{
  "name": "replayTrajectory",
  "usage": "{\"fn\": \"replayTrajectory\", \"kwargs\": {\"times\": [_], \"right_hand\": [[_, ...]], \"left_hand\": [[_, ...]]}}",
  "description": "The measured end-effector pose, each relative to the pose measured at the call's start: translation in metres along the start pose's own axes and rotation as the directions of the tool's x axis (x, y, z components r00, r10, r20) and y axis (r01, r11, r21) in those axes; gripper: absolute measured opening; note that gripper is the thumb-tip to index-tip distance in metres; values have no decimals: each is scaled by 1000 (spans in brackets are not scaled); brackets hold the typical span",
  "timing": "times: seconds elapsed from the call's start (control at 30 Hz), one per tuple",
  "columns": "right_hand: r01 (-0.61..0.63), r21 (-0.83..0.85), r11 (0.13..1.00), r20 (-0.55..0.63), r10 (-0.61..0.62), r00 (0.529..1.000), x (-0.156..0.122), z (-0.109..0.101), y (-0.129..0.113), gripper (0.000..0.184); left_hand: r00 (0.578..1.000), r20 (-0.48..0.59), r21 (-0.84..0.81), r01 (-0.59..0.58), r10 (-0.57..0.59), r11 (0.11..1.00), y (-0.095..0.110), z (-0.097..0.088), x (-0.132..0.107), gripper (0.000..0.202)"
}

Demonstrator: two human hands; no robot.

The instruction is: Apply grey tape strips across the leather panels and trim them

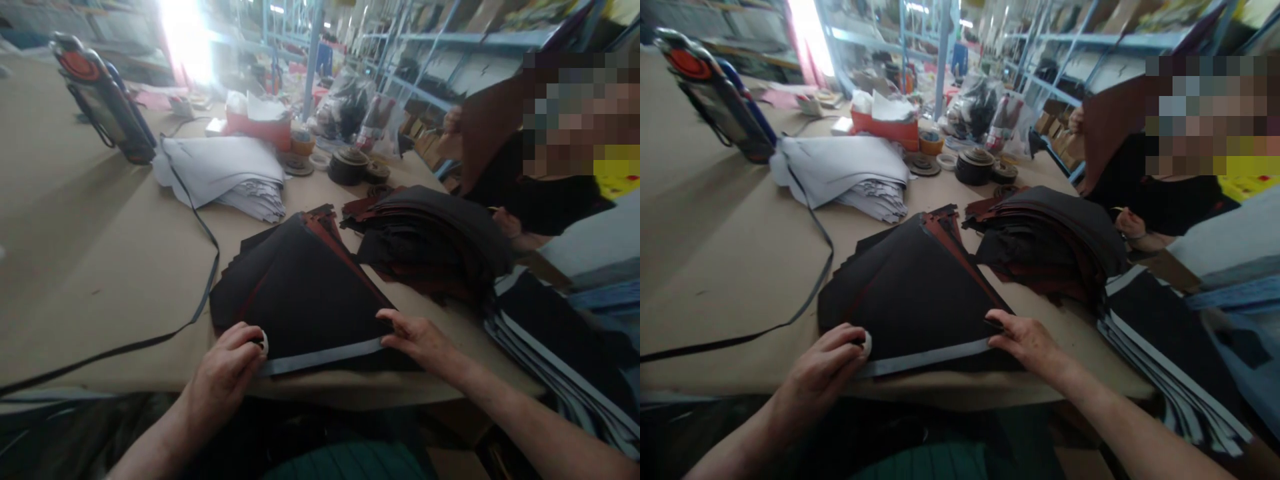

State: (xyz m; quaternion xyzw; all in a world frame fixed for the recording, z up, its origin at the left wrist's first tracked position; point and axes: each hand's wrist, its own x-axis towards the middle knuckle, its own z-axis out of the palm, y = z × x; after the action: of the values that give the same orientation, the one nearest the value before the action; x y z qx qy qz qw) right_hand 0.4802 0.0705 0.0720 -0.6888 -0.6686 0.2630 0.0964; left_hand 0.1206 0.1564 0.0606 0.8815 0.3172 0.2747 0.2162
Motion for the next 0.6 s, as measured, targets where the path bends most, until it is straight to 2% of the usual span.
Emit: {"fn": "replayTrajectory", "kwargs": {"times": [0.1,0.2,0.3,0.4,0.47,0.53,0.6], "right_hand": [[29,17,999,-8,-29,1000,2,-4,18,39],[-8,-45,999,-13,7,1000,4,-14,31,46],[-40,-87,995,4,40,999,2,-24,38,49],[-65,-72,995,-35,63,997,-1,-33,38,47],[-65,16,998,-165,66,984,-1,-37,30,37],[-25,170,985,-292,74,953,4,-39,10,30],[27,331,943,-285,73,956,13,-38,-24,27]], "left_hand": [[1000,4,5,-28,28,1000,0,1,-4,23],[999,-7,-4,-34,34,999,-6,4,-7,21],[999,-50,-36,-15,14,999,-9,7,-7,22],[995,-96,-115,12,-23,993,0,1,-6,14],[990,-129,-195,38,-64,980,15,-7,-4,10],[983,-145,-293,66,-113,954,32,-14,-1,12],[983,-125,-381,80,-137,921,45,-18,2,15]]}}
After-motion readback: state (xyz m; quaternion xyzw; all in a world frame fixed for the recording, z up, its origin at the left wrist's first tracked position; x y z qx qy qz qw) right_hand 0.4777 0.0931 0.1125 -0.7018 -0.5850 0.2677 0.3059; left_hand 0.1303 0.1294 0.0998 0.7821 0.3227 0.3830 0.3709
